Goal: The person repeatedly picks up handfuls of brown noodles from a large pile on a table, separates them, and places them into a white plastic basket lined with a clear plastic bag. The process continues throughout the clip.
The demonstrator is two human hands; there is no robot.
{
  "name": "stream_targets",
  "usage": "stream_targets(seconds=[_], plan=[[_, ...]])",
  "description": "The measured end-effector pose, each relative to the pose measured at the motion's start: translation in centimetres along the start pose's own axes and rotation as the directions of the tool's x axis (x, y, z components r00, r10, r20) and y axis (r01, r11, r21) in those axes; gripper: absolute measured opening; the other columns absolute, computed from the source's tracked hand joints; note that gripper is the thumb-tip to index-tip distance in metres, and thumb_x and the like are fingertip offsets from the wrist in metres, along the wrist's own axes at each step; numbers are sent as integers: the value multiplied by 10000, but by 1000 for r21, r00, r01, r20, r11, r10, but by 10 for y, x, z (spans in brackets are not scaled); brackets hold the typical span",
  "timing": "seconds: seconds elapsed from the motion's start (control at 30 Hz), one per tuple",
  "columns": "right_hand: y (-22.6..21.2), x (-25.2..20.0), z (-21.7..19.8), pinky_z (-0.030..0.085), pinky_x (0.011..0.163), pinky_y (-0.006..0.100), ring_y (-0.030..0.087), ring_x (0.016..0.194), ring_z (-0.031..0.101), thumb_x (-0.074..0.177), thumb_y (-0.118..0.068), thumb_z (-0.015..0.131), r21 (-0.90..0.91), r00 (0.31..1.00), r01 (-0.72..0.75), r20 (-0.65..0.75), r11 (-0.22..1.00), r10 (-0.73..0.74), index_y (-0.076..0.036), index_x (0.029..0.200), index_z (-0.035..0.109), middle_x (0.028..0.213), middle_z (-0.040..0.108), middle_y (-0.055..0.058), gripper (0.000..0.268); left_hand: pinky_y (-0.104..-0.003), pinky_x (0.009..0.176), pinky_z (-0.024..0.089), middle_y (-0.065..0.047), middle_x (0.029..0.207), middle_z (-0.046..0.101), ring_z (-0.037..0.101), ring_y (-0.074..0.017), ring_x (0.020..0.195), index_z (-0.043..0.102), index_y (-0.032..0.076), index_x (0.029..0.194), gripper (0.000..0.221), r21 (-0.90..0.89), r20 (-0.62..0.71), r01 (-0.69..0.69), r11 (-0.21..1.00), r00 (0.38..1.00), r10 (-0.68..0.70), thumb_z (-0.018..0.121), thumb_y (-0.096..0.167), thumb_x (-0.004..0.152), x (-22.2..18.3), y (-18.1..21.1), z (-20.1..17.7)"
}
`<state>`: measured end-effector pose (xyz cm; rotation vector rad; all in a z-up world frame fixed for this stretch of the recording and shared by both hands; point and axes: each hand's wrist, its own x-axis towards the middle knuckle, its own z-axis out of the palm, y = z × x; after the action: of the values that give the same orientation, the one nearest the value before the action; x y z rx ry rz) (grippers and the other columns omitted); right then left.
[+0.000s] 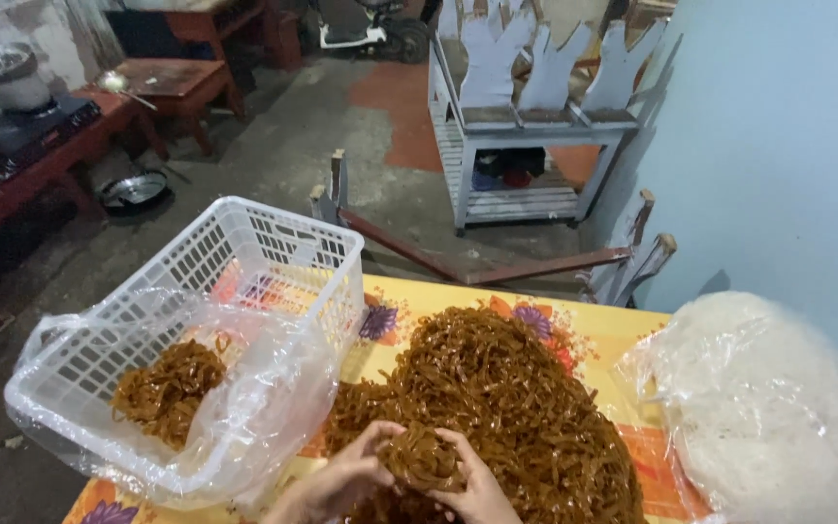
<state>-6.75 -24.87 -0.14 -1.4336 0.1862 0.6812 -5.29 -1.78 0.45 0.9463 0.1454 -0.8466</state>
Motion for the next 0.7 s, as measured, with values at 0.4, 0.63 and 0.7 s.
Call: stream_targets(seconds=[0.4,0.63,0.7], plan=[[15,-2,-6,589,722,466,411,741,731,810,6,747,412,999,-49,25,910,42,-83,1425,515,1059,776,333,663,-388,690,450,-146,895,607,565,-290,796,601,89,1084,399,-247,-435,-197,949,898,73,796,125,738,-5,22,87],[61,64,-50,286,453,230,124,487,446,967,-305,648,31,969,242,47,970,-243,-117,1151,554,670,518,34,279,-285,937,609,-108,1278,674,726,-177,1029,415,168,1448,760,604,181,-302,738,953,243,786,144,785,4,-11,53],[27,49,-24,362,696,262,157,664,470,1027,-135,465,-239,975,166,-104,957,-196,-115,1127,557,797,524,47,137,-309,917,426,-61,1119,503,511,-186,973,357,233,1535,750,985,-16,-34,170,959,282,721,300,883,18,-26,54]])
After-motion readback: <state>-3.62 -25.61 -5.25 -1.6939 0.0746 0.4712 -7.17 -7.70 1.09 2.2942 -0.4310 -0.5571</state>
